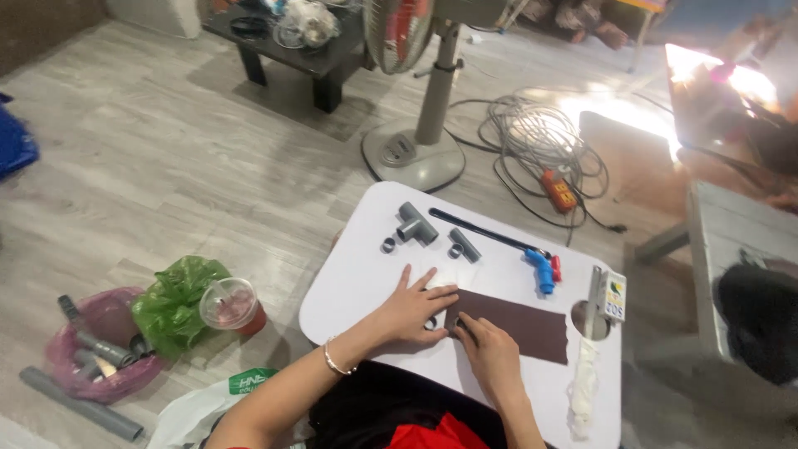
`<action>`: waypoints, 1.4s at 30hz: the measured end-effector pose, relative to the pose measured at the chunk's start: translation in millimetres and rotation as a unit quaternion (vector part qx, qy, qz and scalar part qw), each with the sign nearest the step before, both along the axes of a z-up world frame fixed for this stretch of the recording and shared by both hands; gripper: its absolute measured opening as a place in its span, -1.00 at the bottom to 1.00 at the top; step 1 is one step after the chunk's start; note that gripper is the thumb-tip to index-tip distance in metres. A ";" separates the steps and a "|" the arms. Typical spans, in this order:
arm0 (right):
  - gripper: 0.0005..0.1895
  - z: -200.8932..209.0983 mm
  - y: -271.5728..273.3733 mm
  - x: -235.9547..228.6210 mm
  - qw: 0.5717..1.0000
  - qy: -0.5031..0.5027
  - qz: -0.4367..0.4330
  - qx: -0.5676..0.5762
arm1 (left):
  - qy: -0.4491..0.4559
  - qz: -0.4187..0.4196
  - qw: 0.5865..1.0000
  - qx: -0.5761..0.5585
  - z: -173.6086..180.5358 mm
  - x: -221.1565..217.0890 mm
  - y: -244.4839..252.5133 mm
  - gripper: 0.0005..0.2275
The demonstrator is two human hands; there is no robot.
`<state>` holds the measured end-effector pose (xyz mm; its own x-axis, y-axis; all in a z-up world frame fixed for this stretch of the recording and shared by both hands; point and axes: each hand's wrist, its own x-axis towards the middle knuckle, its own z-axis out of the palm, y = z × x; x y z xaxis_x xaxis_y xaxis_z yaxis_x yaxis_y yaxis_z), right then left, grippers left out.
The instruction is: Sanding the inner edges of small PVC pipe fittings using a piece of sandpaper on a flat table.
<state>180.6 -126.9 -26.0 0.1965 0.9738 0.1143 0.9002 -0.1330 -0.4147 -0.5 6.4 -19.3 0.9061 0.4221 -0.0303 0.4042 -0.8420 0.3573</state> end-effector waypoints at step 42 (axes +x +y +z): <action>-0.75 32.3 -5.2 -8.1 0.999 0.027 0.042 0.019 | 0.009 0.038 0.999 0.016 -6.4 -0.4 -6.2 -0.33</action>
<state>172.4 -132.2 6.3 0.1213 0.9823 0.1429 0.8832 -0.0411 -0.4671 -0.9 0.2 -25.7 0.8711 0.4901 -0.0324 0.4732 -0.8197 0.3227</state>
